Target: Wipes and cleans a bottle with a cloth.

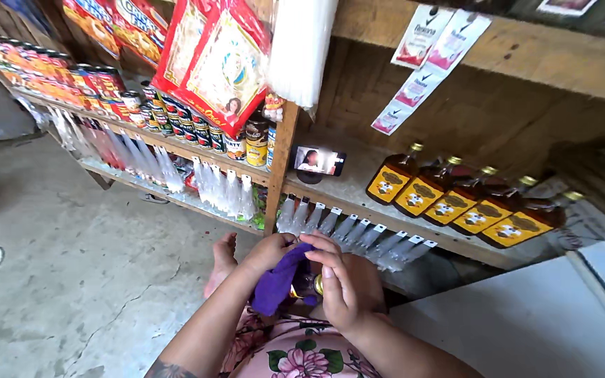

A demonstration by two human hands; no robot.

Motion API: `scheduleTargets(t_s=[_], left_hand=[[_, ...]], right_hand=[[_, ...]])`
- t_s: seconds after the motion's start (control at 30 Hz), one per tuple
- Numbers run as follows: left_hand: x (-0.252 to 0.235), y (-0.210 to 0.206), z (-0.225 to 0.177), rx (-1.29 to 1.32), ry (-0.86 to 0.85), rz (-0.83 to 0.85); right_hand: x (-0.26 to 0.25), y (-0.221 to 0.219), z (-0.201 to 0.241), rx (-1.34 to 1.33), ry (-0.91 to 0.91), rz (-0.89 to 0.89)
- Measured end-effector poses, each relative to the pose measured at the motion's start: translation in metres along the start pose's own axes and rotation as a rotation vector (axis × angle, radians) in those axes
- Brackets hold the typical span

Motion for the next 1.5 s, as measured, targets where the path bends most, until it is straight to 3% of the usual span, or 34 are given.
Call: scheduleTargets(t_s=[0.13,0.23,0.33,0.37,0.5,0.6,0.7,0.77,0.9,1.0,1.1,1.2,1.37,1.5], left_hand=[[0.015,0.000,0.015,0.182,0.011,-0.073],[0.050,0.005,0.006,0.436,0.127,-0.209],[0.037,-0.008,0.054,0.904,0.048,-0.472],[0.031,-0.012,0.071,0.953,0.020,-0.498],[0.026,-0.018,0.093,0.744,0.051,-0.323],[0.023,-0.021,0.110,0.765,0.027,-0.428],[0.007,-0.026,0.151,0.834,-0.221,-0.583],[0.009,-0.028,0.162,0.822,-0.280,-0.637],[0.033,-0.033,0.156,0.925,-0.170,-0.752],[0.053,-0.026,0.114,1.014,-0.253,-0.885],[0.073,-0.019,0.048,0.822,-0.491,-0.888],[0.078,-0.027,0.003,0.494,-0.645,-0.769],[0.073,-0.042,0.005,0.024,-0.650,-0.643],[0.073,-0.043,0.009,-0.094,-0.624,-0.627]], right_hand=[[-0.001,-0.003,0.004,-0.035,0.034,0.033],[0.000,-0.004,0.003,-0.079,0.000,0.050],[-0.001,-0.005,-0.001,-0.158,-0.030,0.047],[-0.002,-0.005,-0.003,-0.190,-0.038,0.039],[-0.006,-0.002,-0.011,-0.262,-0.077,0.006],[-0.008,0.001,-0.018,-0.276,-0.139,-0.027],[-0.008,0.004,-0.022,-0.269,-0.174,-0.057],[-0.008,0.006,-0.024,-0.255,-0.176,-0.079],[-0.006,0.007,-0.025,-0.228,-0.172,-0.114],[-0.006,0.005,-0.023,-0.215,-0.167,-0.118],[-0.006,0.000,-0.019,-0.209,-0.127,-0.111],[-0.006,-0.006,-0.011,-0.171,-0.091,-0.091],[-0.004,0.001,-0.006,-0.125,-0.114,-0.096],[-0.003,0.003,-0.011,-0.180,-0.108,-0.115]])
Point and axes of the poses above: each hand's wrist, its own x-axis away from the middle knuckle, its own y-axis out of the back of the hand, z = x × y, the point moved 4 cm from there along -x, towards the middle knuckle, and after that the axes turned 7 degrees about y, right-handed, at the moved point
